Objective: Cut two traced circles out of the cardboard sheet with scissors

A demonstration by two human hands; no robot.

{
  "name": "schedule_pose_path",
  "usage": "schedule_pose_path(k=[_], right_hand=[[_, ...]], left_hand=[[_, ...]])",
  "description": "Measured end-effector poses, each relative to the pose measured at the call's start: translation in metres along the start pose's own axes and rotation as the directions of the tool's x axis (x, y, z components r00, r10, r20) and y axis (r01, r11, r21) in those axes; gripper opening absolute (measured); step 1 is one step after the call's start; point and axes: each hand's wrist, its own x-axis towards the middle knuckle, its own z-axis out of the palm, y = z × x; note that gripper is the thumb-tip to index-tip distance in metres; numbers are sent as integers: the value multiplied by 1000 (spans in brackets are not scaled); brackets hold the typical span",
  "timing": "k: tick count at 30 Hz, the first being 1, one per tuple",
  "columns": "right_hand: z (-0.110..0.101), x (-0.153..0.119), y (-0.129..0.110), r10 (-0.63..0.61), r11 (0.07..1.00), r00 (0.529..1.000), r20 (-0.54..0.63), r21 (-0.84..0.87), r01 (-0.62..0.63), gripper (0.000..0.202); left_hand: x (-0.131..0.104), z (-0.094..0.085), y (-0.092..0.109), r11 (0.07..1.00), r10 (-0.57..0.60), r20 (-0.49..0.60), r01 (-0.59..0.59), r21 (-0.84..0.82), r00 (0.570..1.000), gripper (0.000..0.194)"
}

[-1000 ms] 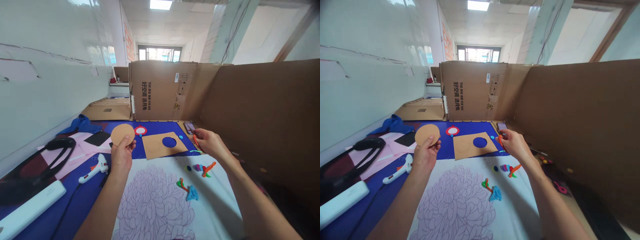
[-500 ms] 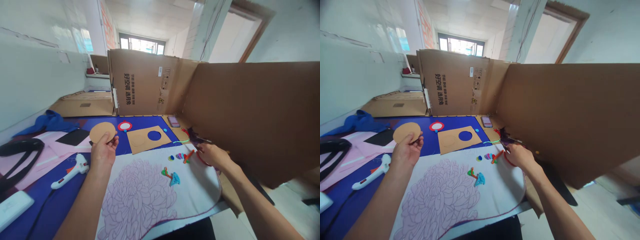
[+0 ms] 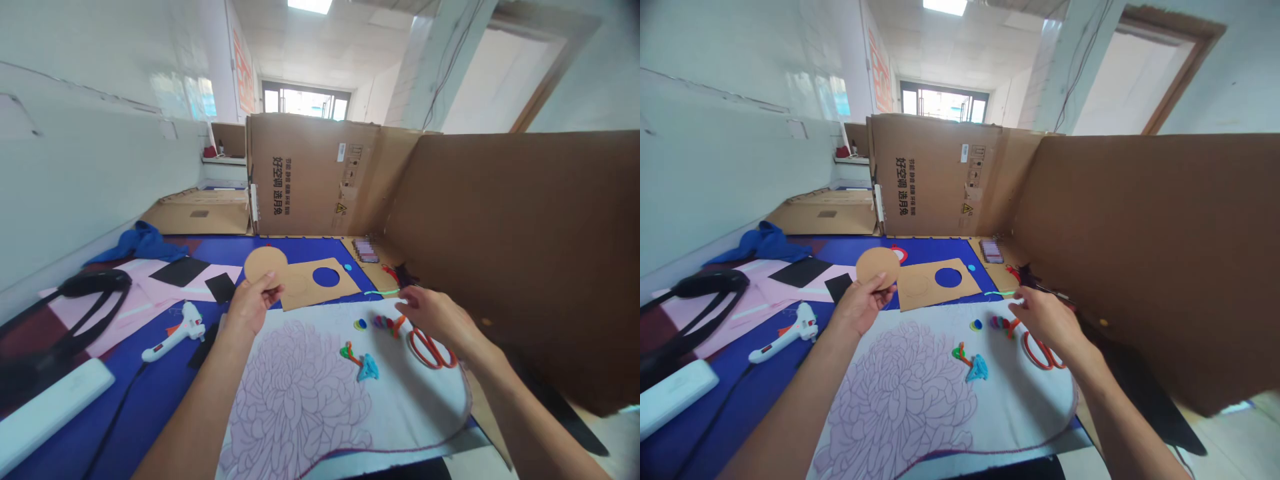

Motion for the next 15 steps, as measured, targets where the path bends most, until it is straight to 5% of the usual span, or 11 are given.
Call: schedule_pose_path(k=[2,5,9,15], right_hand=[[2,7,-35,-150,917,988,33,379,127,27],[11,19,-91,-270,662,957,100,742,109,34],[36,35,-135,-441,464,893,92,875,139,45],[77,42,-130,-438,387,884,163,922,22,40]], left_hand=[[-5,2,-6,997,-48,67,43,71,997,14],[-13,6,-17,976,-126,145,97,193,981,22],[-20,9,-30,941,-194,206,123,315,959,30],[-16,7,-39,871,-187,192,72,486,963,27]])
